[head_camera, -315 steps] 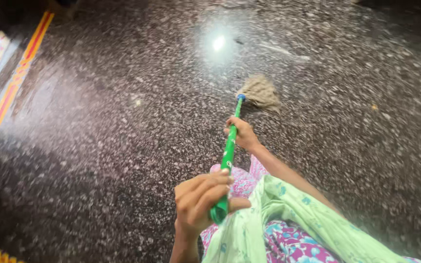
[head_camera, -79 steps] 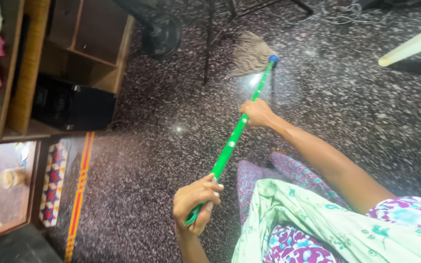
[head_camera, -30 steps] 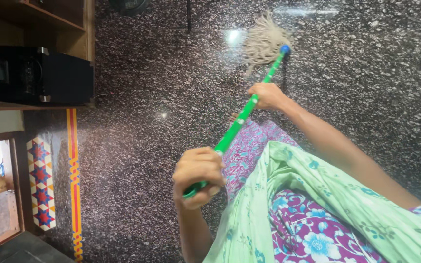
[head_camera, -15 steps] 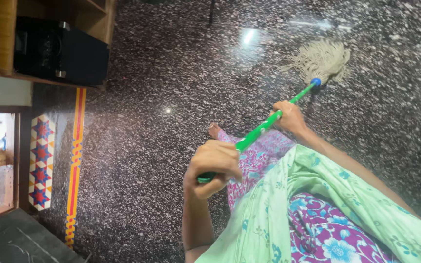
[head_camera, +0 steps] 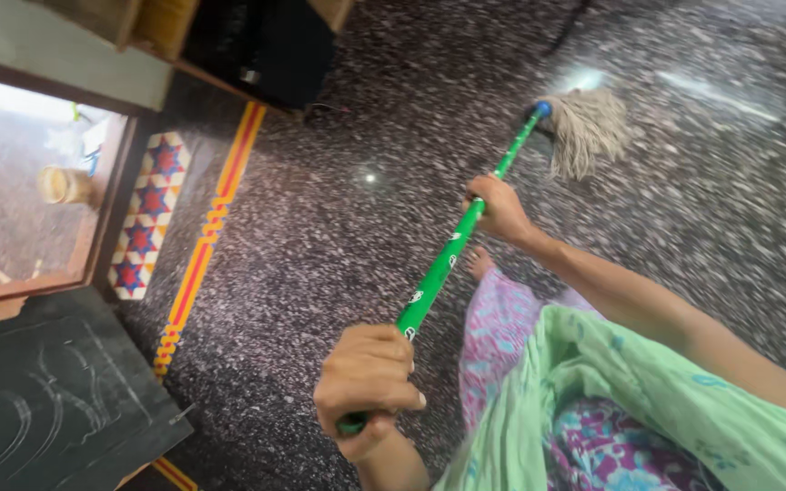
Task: The person mops the floor with a mop, moving the mop head across the dark stone surface near a doorway and around a wooden cabinet.
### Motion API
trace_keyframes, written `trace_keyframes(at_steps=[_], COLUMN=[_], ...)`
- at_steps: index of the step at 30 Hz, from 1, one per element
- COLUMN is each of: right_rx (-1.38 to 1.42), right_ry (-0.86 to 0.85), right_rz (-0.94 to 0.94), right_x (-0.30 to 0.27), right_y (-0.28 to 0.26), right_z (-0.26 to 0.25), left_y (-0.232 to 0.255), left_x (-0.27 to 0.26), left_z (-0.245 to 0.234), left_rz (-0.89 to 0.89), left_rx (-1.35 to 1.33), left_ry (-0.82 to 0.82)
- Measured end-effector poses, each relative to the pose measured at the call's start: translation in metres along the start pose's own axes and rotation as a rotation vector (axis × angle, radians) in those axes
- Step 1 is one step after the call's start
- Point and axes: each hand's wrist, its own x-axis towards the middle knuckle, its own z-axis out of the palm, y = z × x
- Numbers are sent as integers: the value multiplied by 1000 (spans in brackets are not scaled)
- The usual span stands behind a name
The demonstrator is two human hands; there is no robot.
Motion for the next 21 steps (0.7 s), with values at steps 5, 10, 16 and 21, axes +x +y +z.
trace_keyframes(at_steps=[5, 10, 16, 21], right_rx=[116, 171, 64, 15], right_ry=[-166, -150, -620, -717], right_rz=[-253, -567, -375, -396], right_x=[109, 166, 150, 132], right_y=[10, 10, -38, -60], right_z=[121, 225, 268, 250], left_y=[-14, -10, 22, 38], left_x=[-57, -78, -63, -51], left_z=[-44, -61, -69, -60], left_rz=[-56, -344, -419, -349], left_rx=[259, 511, 636, 729], left_ry=[301, 367, 171, 183])
